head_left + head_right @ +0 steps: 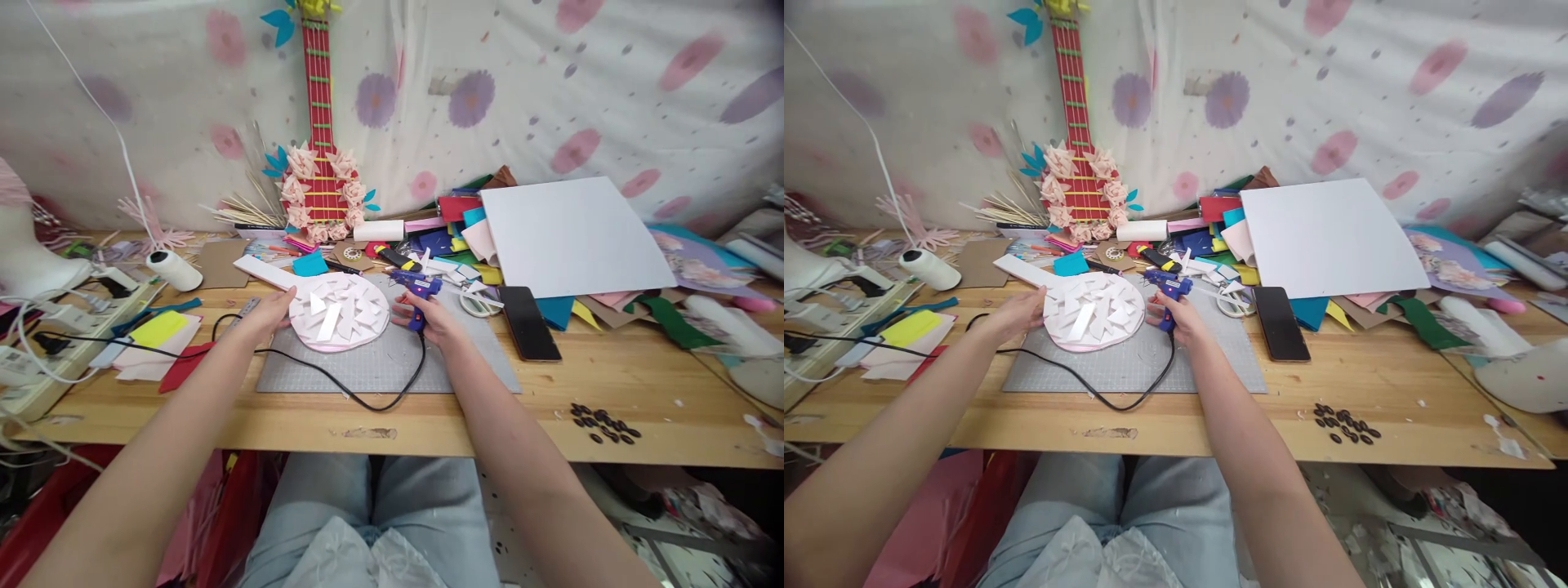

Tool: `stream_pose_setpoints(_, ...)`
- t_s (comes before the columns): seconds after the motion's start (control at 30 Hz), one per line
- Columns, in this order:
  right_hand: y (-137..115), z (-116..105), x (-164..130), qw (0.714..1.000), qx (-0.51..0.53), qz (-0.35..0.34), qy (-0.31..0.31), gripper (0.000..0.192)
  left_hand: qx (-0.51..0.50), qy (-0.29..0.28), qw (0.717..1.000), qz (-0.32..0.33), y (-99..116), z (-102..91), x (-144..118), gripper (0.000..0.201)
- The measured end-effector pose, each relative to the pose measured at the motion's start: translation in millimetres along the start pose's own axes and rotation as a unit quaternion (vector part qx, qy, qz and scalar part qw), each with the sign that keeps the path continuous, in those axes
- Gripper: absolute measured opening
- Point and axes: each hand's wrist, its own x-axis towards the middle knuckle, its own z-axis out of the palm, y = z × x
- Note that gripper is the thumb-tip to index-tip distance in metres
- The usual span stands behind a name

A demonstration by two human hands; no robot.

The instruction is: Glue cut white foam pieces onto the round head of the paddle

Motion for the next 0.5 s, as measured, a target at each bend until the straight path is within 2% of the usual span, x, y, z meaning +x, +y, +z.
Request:
stream_pose_setpoints(0.07, 3.4, 2.9, 1.3, 1.0, 0.016, -0.025, 0.002, 0.024, -0.004, -0.014, 1.0, -0.017, 3.9, 7.8, -7.1, 0.025)
stream_pose_setpoints(0.17, 7.6, 2.1, 8.2, 0.995, 0.037, -0.086, 0.031, 0.028, -0.037, -0.005, 0.999, 0.003, 5.3, 18.3, -9.0, 0.025)
stream_pose_setpoints(0.33, 12.7, -9.5, 24.6, 0.981, 0.005, -0.148, 0.127, 0.027, -0.097, 0.041, 0.994, 0.017, -10.6, 48.4, -0.1, 0.024)
stream_pose_setpoints(0.43, 14.1, -22.1, 30.5, 0.956, -0.088, -0.186, 0.209, 0.022, -0.073, 0.13, 0.982, 0.113, -28.2, 69.4, 5.4, 0.029)
stream_pose_setpoints(0.5, 12.8, -31.1, 30.7, 0.928, -0.181, -0.2, 0.257, 0.021, -0.037, 0.162, 0.967, 0.193, -38.7, 78.6, 7.5, 0.032)
